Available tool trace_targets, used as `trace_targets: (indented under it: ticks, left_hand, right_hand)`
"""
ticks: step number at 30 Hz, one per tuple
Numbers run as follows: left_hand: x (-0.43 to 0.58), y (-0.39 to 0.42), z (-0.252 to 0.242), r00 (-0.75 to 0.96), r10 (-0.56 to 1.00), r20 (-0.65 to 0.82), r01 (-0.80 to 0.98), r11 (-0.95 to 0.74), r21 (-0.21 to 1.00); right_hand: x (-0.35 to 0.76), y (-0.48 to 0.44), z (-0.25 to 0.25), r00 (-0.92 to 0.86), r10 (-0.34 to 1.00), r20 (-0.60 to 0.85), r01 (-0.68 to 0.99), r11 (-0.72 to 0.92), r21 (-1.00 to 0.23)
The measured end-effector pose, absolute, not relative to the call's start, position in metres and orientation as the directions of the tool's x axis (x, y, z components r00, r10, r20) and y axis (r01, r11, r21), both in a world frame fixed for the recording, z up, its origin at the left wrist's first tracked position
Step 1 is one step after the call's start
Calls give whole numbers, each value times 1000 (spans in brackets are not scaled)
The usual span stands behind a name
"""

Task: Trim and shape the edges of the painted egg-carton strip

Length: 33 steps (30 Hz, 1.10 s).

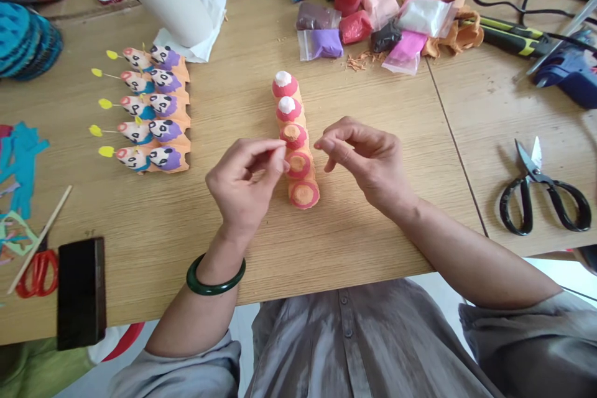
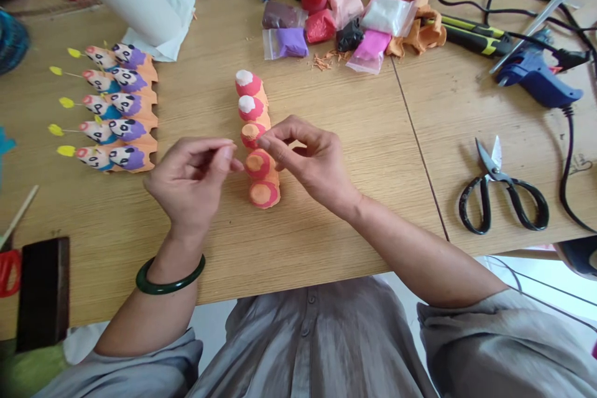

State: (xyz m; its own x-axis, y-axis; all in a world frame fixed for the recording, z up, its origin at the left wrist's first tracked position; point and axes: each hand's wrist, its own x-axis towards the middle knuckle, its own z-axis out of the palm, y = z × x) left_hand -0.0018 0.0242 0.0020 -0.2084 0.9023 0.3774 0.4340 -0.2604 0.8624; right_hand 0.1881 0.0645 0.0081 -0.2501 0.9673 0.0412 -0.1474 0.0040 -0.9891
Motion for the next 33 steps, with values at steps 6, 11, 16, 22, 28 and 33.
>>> trace_targets:
  ticks: [6, 11, 16, 22, 28, 33]
  left_hand:
    - [-16, 42, -4, -321, 937, -138, -172, 86, 981]
    - [-24, 47, 1, -174, 926, -334, -263, 283, 922]
    - [-29, 42, 0, -268, 902, -338, 101, 376, 921]
    - [-29, 37, -3, -195, 941, -275, 191, 312, 931]
    - [-22, 40, 9, -72, 909, -412, -29, 411, 911]
    - [-20, 37, 14, 37, 885, -464, -89, 466, 881]
  right_hand:
    - [188, 74, -10, -248, 949, -195, -163, -240, -957]
    - [187, 72, -12, -200, 964, -175, -144, -205, -968]
    - [183, 68, -19, -206, 961, -184, -178, -222, -959]
    - [178, 64, -24, -263, 946, -191, -298, -268, -916]
    - [181, 65, -16, -218, 964, -153, -321, -219, -921]
    - [184, 64, -13, -219, 970, -108, -303, -173, -937]
